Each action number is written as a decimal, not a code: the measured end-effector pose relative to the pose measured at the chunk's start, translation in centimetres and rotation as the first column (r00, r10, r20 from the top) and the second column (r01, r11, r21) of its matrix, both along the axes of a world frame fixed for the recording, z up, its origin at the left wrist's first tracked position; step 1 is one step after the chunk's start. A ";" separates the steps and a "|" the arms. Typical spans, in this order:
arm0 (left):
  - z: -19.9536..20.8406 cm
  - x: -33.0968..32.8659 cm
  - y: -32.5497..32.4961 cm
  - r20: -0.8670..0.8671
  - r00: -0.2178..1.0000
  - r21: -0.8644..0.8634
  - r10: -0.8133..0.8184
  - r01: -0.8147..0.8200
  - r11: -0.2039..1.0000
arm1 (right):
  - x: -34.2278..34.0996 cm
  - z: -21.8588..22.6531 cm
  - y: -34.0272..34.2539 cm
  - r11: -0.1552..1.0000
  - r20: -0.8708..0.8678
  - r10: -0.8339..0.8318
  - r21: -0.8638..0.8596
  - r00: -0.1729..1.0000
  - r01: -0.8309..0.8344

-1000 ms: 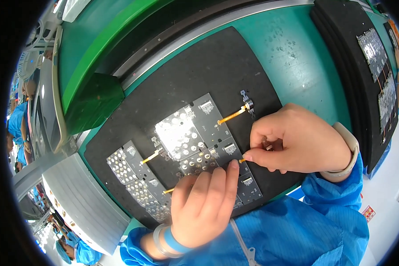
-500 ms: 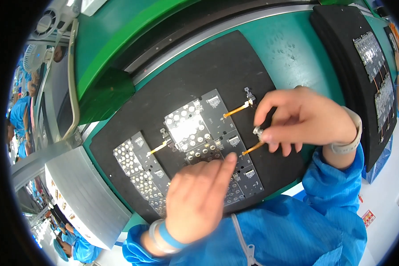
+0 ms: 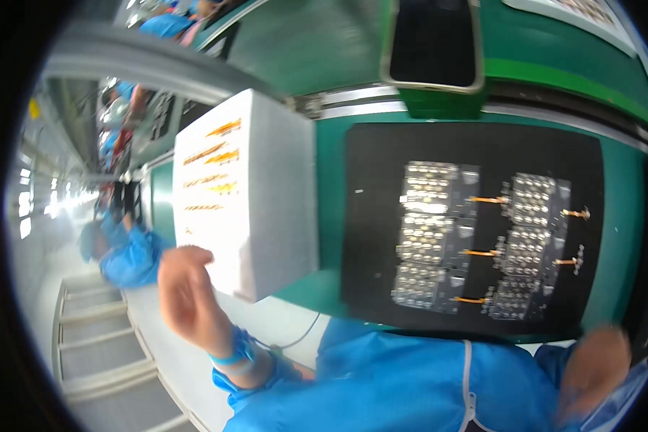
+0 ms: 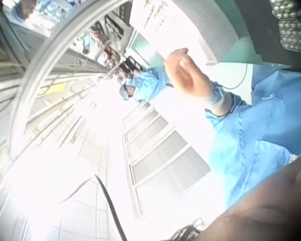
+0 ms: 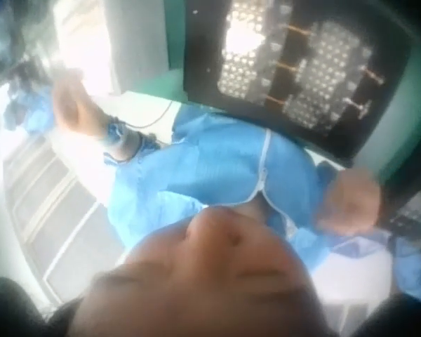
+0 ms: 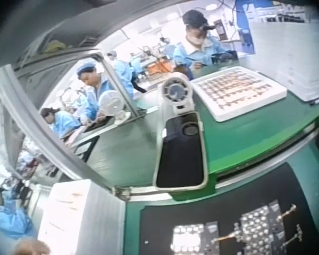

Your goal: The person assembles electronic components by connecting small wires and connectors to a circuit board on an assembly line by hand.

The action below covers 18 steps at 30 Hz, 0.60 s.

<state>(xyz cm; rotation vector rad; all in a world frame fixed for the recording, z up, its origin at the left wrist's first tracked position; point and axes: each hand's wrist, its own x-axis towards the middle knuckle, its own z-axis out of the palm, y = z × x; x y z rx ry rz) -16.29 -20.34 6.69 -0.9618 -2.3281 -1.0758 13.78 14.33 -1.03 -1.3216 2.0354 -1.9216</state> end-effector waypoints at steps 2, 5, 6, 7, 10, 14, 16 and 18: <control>0.2 -0.3 -2.4 0.043 0.984 0.063 0.170 -0.173 0.983 | -5.1 4.6 -4.7 0.920 -0.171 -0.093 -0.392 0.981 0.019; 0.4 -3.6 -6.2 0.064 0.981 -0.013 0.186 -0.185 0.983 | -6.3 7.1 -8.1 0.917 -0.300 -0.220 -0.389 0.928 0.091; 0.5 -4.1 -6.9 0.084 0.988 -0.125 0.131 -0.120 0.985 | -6.3 7.4 -8.7 0.907 -0.355 -0.283 -0.401 0.891 0.128; 0.7 -4.3 -7.2 0.081 0.987 -0.120 0.141 -0.130 0.984 | -6.4 7.3 -9.0 0.896 -0.407 -0.337 -0.417 0.849 0.155; 1.0 -4.3 -8.2 0.201 0.977 -0.386 0.067 0.016 0.922 | -6.6 6.8 -9.9 0.847 -0.536 -0.489 -0.482 0.688 0.226; 1.2 -4.1 -7.7 0.227 0.973 -0.375 -0.032 0.118 0.919 | -6.1 7.4 -11.8 0.749 -0.643 -0.662 -0.575 0.385 0.329; 1.0 -4.2 -7.0 0.187 0.982 -0.455 -0.024 0.108 0.884 | -5.9 7.4 -12.4 0.690 -0.666 -0.716 -0.628 0.211 0.360; 1.0 -3.8 -7.2 0.177 0.984 -0.454 -0.032 0.111 0.884 | -5.9 6.6 -12.7 0.683 -0.646 -0.727 -0.646 0.233 0.340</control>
